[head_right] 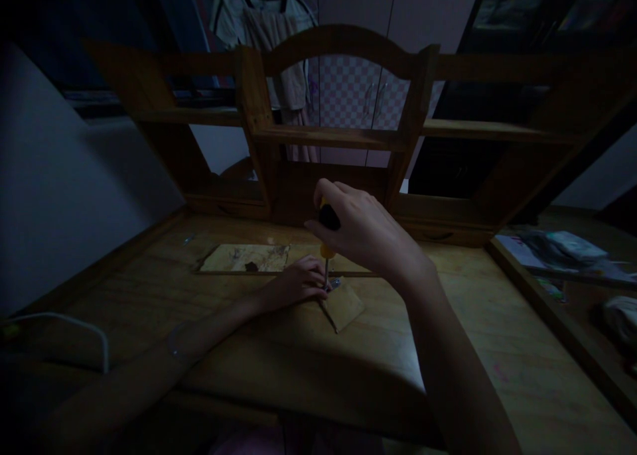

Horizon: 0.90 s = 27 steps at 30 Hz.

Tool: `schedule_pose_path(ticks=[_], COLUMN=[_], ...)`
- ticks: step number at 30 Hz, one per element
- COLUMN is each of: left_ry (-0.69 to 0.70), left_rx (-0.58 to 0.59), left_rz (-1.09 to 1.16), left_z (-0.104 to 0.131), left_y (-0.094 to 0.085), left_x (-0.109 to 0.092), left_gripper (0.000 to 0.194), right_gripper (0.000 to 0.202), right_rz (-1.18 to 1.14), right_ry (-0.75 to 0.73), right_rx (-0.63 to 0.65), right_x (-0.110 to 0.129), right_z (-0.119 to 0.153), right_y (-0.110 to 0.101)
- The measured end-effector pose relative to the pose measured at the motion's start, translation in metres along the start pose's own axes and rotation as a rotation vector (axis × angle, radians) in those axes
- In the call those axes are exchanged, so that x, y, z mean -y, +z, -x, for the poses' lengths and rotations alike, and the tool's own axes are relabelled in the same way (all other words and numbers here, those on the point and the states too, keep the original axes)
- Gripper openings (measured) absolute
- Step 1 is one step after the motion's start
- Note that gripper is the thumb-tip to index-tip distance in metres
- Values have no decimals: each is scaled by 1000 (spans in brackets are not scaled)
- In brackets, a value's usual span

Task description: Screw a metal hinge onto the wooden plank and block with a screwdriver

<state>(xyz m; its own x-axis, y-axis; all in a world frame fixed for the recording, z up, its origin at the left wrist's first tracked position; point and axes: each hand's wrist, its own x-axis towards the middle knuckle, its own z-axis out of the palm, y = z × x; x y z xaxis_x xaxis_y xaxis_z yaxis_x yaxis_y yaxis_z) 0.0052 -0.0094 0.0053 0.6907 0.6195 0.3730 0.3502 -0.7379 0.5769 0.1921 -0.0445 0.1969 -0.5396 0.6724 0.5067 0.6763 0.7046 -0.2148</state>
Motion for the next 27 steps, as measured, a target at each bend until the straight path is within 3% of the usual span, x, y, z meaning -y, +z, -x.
schedule_pose_path(ticks=[7, 14, 20, 27], left_ry=[-4, -15, -15, -17], left_rx=[-23, -29, -23, -14], left_rz=[14, -6, -10, 1], left_z=[1, 2, 2, 2], left_y=[1, -1, -2, -2], left_x=[4, -1, -2, -2], left_gripper=[16, 14, 16, 17], right_gripper=[27, 9, 33, 13], right_rz=[-22, 18, -6, 35], right_ry=[9, 8, -7, 15], right_rx=[94, 12, 104, 46], right_x=[1, 1, 6, 8], right_z=[5, 4, 7, 4], right_y=[-12, -8, -12, -7])
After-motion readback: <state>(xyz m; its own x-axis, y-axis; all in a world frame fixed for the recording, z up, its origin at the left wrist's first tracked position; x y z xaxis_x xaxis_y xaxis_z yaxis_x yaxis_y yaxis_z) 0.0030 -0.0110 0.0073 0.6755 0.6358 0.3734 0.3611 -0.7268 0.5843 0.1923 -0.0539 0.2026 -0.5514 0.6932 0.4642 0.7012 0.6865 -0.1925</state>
